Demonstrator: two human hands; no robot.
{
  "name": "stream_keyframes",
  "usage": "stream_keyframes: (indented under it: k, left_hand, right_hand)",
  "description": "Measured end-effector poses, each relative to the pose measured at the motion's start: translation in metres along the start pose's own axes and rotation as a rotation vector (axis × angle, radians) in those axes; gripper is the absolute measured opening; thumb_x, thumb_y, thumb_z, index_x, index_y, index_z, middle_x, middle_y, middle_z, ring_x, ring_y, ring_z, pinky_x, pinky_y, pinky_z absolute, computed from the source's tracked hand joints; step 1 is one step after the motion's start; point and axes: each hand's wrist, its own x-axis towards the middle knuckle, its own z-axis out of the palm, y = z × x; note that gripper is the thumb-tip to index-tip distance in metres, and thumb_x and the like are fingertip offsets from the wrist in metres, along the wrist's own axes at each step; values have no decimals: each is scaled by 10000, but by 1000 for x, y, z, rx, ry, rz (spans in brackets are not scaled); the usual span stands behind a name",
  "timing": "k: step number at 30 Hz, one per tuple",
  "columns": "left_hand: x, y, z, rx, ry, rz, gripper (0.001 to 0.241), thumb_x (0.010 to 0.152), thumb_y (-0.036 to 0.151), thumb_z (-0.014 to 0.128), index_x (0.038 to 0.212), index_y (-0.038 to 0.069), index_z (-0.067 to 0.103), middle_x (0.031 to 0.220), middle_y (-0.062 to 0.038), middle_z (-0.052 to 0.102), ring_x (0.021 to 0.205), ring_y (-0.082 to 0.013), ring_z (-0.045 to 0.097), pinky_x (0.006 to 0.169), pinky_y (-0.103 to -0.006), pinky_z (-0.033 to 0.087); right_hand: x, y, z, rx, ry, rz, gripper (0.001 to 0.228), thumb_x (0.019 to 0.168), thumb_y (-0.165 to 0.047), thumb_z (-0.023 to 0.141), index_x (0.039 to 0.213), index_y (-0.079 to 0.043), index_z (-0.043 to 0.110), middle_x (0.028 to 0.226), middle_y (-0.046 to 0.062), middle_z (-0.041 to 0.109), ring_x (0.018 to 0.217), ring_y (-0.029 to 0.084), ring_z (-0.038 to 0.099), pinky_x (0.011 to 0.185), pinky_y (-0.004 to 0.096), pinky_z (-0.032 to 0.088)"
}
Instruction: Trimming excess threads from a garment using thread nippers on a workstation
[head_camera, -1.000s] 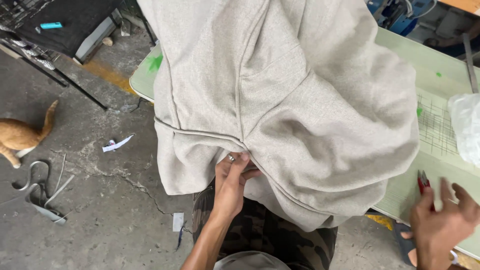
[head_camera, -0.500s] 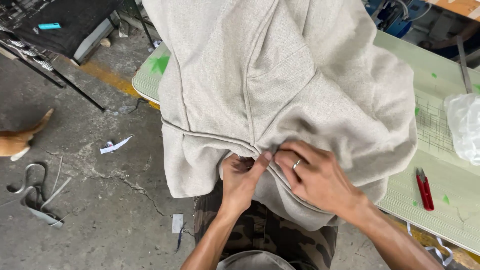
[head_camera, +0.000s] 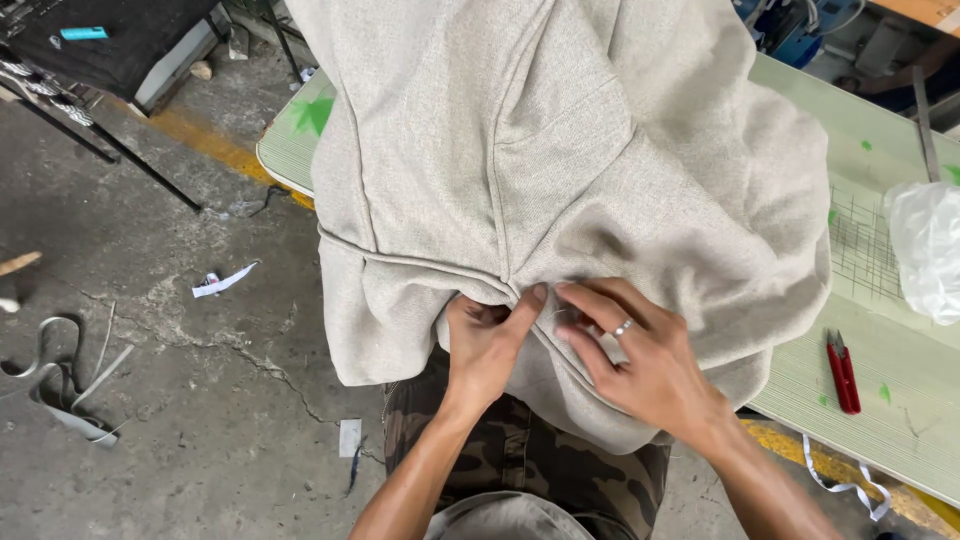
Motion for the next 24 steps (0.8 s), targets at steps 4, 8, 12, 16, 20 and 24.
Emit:
stream_keyframes:
  k: [4, 8, 12, 16, 20, 24]
  left_hand:
    - [2, -3, -1, 4, -37, 21, 237, 748, -5, 680, 546, 56, 572, 409, 62, 402, 404, 8, 310, 381, -153, 271]
    - [7, -15, -4, -3, -61, 44, 235, 751, 0, 685, 551, 51, 574, 406, 48, 403, 405, 4, 314, 380, -150, 287]
    - [4, -4, 1, 12, -43, 27, 286, 751, 8, 675, 508, 71, 539, 401, 52, 393, 403, -3, 307, 376, -157, 267]
    - [4, 1, 4, 53, 4, 27, 414, 744, 18, 677, 423, 99, 428, 380, 46, 338, 391, -28, 269, 365, -182, 228]
    - [5, 8, 1, 119, -19, -81, 388, 783, 146, 663, 478, 173, 424, 488, 114, 404, 489, -10, 379, 451, -223, 300]
    - [4, -3, -9, 78, -88, -114, 506, 809, 222, 634, 443, 187, 286, 407, 96, 273, 408, -17, 254, 436, -211, 212]
  right_hand:
    - [3, 7, 0, -13, -44, -43, 61, 765, -20, 616, 799, -63, 642, 747, 63, 626, 569, 228, 623, 501, 278, 512]
    - [0, 10, 5, -26, -56, -92, 89, 747, 28, 593, 780, -53, 611, 705, 76, 594, 534, 248, 593, 474, 300, 506]
    - [-9, 17, 23, -226, -11, -237, 81, 752, 22, 541, 776, -55, 536, 713, 76, 533, 519, 238, 546, 460, 298, 489]
    - [-8, 17, 30, -305, 8, -356, 74, 744, 1, 511, 785, -55, 485, 703, 68, 471, 488, 207, 506, 431, 292, 465]
    - [-30, -5, 12, 123, -286, -154, 93, 777, 21, 487, 729, -19, 418, 653, 62, 468, 463, 164, 431, 382, 286, 320]
    - [-63, -4, -4, 98, -144, 76, 155, 823, -85, 442, 673, -50, 456, 611, 33, 491, 462, 130, 435, 425, 249, 335]
